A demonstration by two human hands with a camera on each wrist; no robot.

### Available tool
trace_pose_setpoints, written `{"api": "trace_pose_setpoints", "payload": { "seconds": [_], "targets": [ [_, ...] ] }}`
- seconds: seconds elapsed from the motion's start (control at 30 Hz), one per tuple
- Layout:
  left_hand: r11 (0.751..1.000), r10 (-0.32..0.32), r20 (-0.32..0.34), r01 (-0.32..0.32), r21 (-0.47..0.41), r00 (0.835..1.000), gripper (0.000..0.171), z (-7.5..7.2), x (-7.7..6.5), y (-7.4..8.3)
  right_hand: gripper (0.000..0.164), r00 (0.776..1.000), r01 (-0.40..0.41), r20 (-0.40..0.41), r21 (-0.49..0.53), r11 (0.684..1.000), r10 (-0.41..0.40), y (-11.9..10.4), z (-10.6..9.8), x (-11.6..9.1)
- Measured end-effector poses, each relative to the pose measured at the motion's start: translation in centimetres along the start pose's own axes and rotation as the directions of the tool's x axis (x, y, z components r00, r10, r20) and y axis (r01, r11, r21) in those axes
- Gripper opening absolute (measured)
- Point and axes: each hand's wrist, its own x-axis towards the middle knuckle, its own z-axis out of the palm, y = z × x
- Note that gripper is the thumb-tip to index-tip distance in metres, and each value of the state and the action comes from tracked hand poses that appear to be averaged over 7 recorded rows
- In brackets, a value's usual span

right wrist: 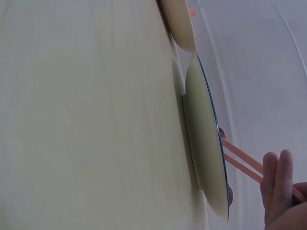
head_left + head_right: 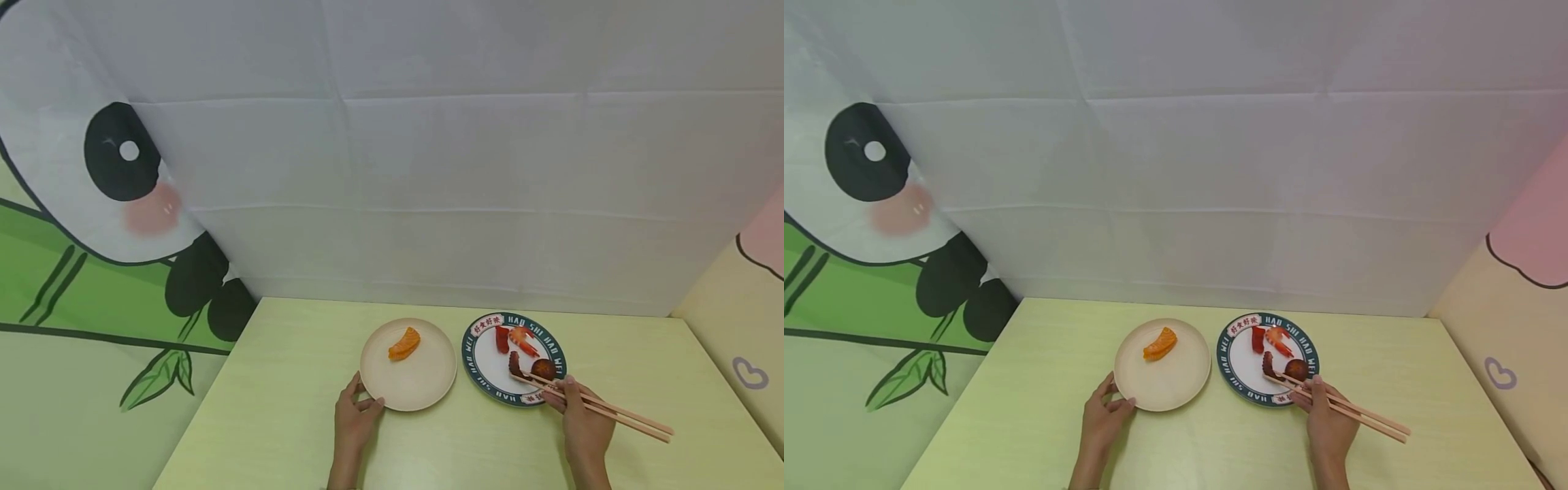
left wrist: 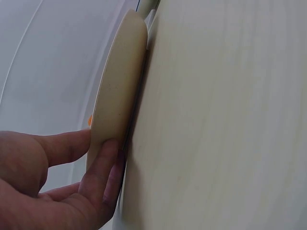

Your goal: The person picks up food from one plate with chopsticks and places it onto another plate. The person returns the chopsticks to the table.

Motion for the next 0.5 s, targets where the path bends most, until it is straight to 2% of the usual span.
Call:
{"api": "trace_pose_setpoints", "payload": {
  "seconds": [0.23,0.5],
  "targets": [
    [1.000,-0.009,0.007,0.009,0.010,1.000,0.077,-0.03,-0.06,0.02,0.040,1.000,0.000,0.013,0.057,0.998,-0.001,0.27,0.10,0.07],
    [1.000,0.001,0.029,0.000,-0.023,1.000,0.078,-0.16,-0.27,0.41,0.040,0.999,0.018,0.029,0.041,0.999,-0.019,0.38,0.06,0.10]
  ]
}}
